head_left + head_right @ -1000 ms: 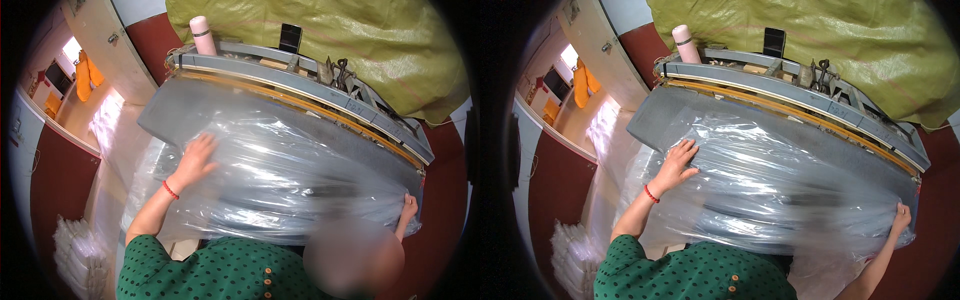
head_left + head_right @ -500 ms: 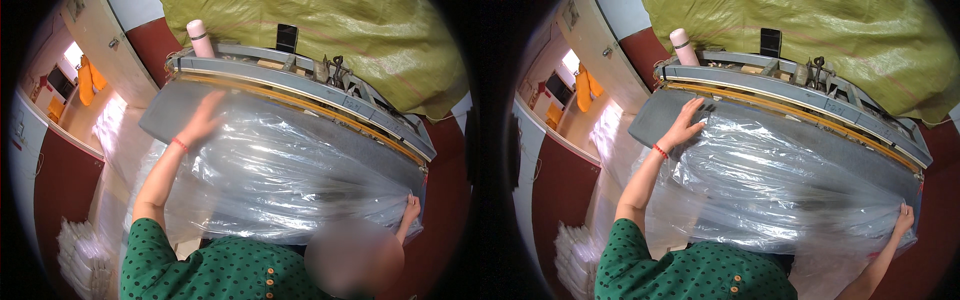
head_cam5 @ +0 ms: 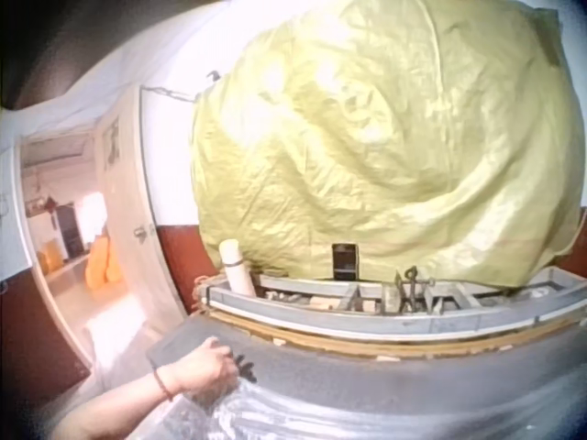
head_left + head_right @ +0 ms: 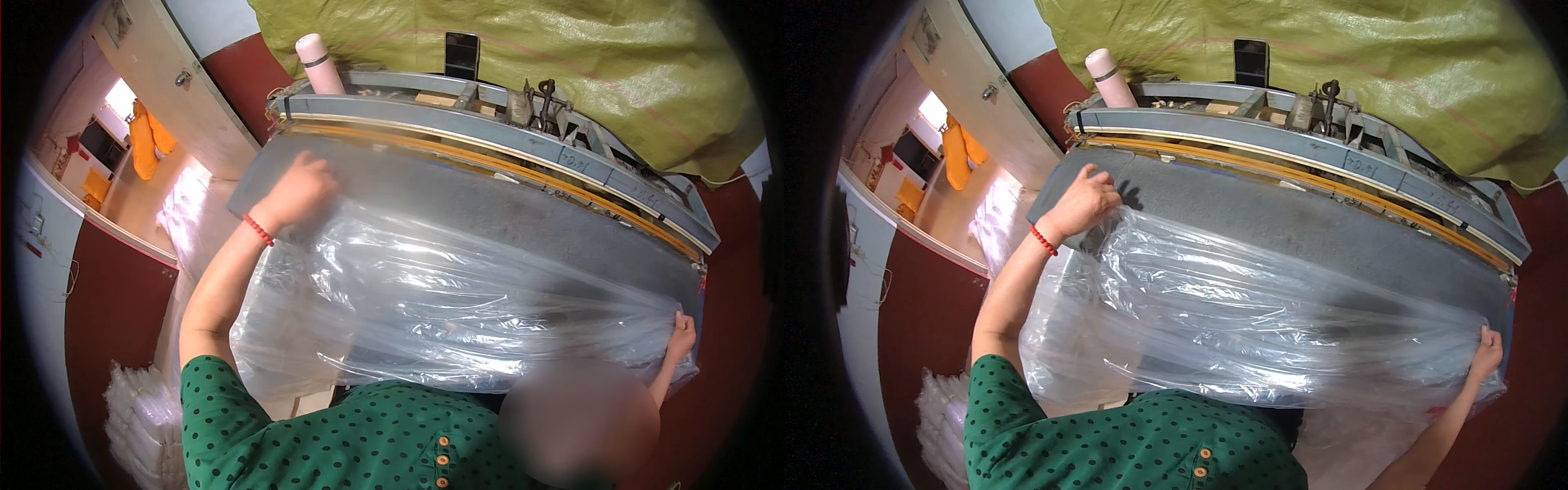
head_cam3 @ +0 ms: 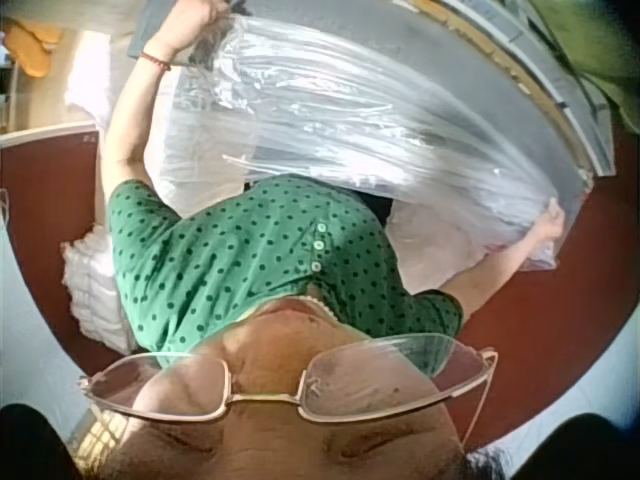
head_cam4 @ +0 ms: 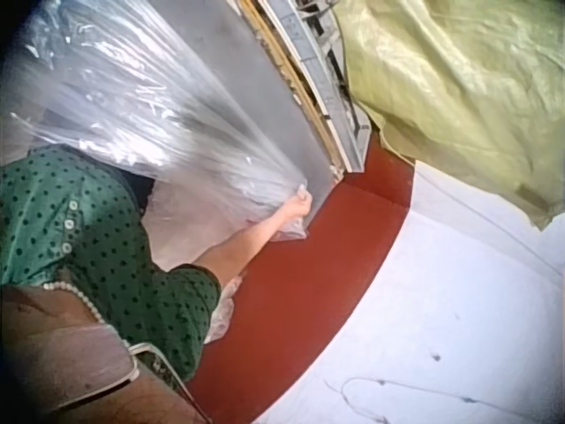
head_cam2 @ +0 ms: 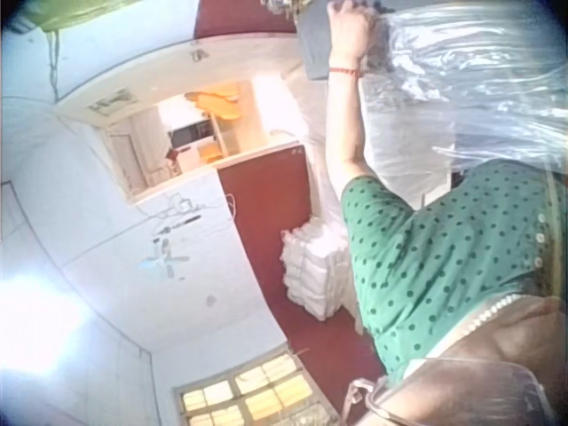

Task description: Manually placing and sealing a large plastic bag using a heat-sealing machine.

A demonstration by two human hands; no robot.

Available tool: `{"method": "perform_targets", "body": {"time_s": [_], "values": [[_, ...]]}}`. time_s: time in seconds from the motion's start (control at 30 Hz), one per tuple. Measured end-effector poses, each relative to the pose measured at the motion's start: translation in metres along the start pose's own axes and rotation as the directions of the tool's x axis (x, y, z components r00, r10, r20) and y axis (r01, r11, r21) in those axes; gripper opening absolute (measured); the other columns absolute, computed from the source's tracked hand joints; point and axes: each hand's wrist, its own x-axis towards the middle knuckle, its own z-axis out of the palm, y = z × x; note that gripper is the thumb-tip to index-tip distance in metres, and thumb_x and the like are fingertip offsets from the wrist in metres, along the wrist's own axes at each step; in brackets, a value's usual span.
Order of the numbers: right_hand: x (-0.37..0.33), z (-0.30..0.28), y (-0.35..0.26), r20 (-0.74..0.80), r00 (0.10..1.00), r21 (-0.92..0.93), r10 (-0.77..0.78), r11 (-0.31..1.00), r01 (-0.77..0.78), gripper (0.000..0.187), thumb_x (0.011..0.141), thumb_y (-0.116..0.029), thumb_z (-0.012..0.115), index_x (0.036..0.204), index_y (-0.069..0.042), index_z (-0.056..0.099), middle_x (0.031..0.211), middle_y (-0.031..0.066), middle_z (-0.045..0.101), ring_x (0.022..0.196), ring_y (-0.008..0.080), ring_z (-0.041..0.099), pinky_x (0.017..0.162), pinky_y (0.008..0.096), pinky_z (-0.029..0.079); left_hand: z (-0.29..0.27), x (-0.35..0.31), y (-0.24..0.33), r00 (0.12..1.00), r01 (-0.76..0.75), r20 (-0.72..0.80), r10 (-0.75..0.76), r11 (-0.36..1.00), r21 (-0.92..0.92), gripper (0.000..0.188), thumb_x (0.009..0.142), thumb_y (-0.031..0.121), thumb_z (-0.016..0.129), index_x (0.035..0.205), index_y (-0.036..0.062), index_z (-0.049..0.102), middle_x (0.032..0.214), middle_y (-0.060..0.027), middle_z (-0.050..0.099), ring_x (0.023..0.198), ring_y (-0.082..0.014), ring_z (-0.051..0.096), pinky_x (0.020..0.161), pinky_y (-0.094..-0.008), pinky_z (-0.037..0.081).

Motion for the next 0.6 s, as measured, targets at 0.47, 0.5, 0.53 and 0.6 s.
{"method": "perform_targets", "body": {"time_s": [0.47,0.5,0.53,0.6], "values": [[0.001,0.001,0.006,0.001,0.999,-0.024,0.052,0.998,-0.052,0.027,0.082,-0.028,0.058,0.078,-0.002,0.055,0.062,0.0097,0.047,0.059,0.0159,0.039,0.058,0.0297,0.038,-0.039,0.003,-0.028,0.558,0.340,-0.816,-0.148,0.938,0.063,0.026,0.069,0.000,0.053,0.095,0.0040,0.056,0.092,-0.0102,0.057,0.092,-0.0272,0.053,0.076,-0.0354,0.043],[0.001,0.001,0.007,0.001,0.999,-0.022,0.054,0.998,-0.054,0.027,0.082,-0.028,0.058,0.078,-0.002,0.055,0.062,0.0097,0.047,0.059,0.0159,0.039,0.058,0.0297,0.038,-0.026,0.000,-0.003,0.591,0.172,-0.805,-0.046,0.983,0.070,0.024,0.070,0.002,0.052,0.094,0.0033,0.056,0.091,-0.0115,0.057,0.086,-0.0278,0.055,0.069,-0.0357,0.045],[0.001,0.000,0.008,-0.007,0.999,0.000,0.035,0.999,-0.035,0.028,0.082,-0.029,0.058,0.078,-0.002,0.055,0.063,0.0098,0.047,0.059,0.0162,0.039,0.059,0.0302,0.039,-0.011,-0.009,0.027,0.757,0.057,-0.651,-0.052,0.998,-0.013,0.023,0.069,0.000,0.059,0.092,0.0056,0.058,0.089,-0.0104,0.059,0.082,-0.0284,0.057,0.071,-0.0364,0.047],[0.002,0.000,0.010,-0.008,1.000,0.018,0.014,1.000,-0.014,0.029,0.082,-0.030,0.058,0.078,-0.002,0.055,0.063,0.0100,0.048,0.059,0.0165,0.039,0.059,0.0306,0.039,0.021,-0.012,0.065,0.971,-0.144,-0.225,0.084,0.953,-0.268,0.031,0.080,0.022,0.056,0.108,0.0090,0.055,0.116,-0.0104,0.052,0.113,-0.0292,0.044,0.091,-0.0414,0.037]]}}
